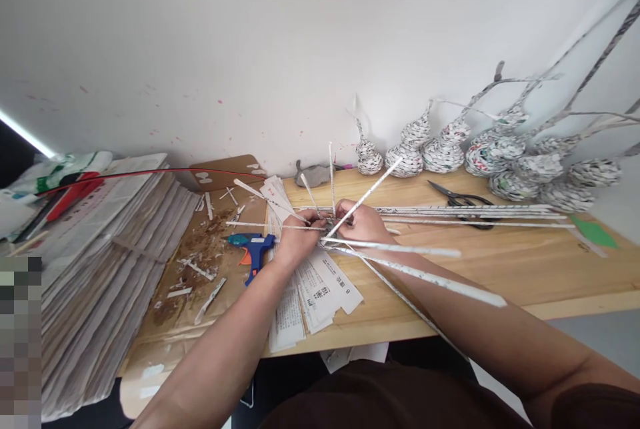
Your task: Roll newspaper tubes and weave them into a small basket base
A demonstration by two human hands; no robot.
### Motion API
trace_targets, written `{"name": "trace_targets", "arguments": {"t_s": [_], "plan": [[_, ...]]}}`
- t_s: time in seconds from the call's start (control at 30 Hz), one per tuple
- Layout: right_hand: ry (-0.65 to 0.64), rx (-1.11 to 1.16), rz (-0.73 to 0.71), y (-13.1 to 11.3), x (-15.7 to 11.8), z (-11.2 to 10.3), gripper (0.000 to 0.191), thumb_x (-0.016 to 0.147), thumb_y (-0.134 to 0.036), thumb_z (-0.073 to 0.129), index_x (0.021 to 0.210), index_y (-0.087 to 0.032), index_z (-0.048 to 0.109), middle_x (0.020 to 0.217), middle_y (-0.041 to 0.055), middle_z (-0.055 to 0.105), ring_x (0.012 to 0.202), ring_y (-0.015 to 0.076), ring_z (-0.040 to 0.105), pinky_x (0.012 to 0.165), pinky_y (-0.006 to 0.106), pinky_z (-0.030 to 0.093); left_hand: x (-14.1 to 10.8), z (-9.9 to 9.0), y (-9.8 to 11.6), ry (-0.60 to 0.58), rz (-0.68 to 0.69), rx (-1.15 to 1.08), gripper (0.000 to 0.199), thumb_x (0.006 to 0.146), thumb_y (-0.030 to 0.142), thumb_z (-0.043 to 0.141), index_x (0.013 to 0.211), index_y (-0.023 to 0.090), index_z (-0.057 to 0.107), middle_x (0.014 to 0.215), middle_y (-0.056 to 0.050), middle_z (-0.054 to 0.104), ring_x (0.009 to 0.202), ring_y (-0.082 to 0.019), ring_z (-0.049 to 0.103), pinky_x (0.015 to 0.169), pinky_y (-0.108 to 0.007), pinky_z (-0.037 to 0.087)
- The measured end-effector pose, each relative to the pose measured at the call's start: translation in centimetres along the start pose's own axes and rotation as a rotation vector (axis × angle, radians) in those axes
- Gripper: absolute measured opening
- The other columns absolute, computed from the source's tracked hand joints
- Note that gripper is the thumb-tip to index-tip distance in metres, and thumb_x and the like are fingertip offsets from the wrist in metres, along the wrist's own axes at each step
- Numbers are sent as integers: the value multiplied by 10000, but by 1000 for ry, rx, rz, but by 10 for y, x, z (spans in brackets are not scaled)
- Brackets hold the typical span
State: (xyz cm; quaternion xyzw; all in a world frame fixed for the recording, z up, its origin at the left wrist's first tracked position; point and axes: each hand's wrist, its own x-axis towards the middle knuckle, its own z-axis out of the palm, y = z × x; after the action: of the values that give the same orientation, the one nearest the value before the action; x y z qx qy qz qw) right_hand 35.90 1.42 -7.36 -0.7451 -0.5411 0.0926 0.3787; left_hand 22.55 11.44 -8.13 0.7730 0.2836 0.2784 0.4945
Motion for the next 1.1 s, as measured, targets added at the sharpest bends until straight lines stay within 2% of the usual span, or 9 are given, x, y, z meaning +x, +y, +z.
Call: {"name": "trace_targets", "arguments": {"t_s": [0.27,0.47,0.53,0.63,0.77,1.1], "plan": [[-11,-16,10,-6,-2,-4,82,706,-176,562,765,-223,593,671,-28,613,607,127,506,562,215,316,2,0,0,17,-72,8,150,741,238,631,817,144,718,719,-45,714,622,-154,617,604,-254,465],[-7,11,58,-6,-1,-3,36,731,-244,611,751,-214,608,691,-15,645,621,134,533,573,224,337,0,3,-1,44,8,174,146,775,226,595,825,169,719,769,-43,727,698,-168,644,644,-261,472],[2,15,76,-6,-1,-2,96,760,-297,610,726,-208,607,673,-8,642,608,134,534,568,229,336,-1,3,0,54,42,214,141,776,214,599,831,181,725,787,-38,736,715,-168,654,669,-263,477],[1,-11,89,-5,0,-1,137,775,-321,596,702,-206,603,641,-6,630,583,133,524,553,233,325,-3,2,6,40,79,181,154,791,203,600,862,189,736,839,-39,751,759,-171,671,709,-260,485],[7,-27,100,-5,0,1,98,751,-285,596,691,-207,595,642,-5,638,581,134,528,535,229,317,-6,2,12,87,100,174,181,833,206,565,899,187,733,884,-44,754,823,-175,674,755,-262,483],[-70,-36,91,-9,-3,-3,79,760,-249,604,712,-197,640,621,2,633,571,140,532,531,240,310,-5,4,8,132,105,158,188,860,290,548,852,182,701,801,-41,721,742,-168,643,697,-260,463]]}}
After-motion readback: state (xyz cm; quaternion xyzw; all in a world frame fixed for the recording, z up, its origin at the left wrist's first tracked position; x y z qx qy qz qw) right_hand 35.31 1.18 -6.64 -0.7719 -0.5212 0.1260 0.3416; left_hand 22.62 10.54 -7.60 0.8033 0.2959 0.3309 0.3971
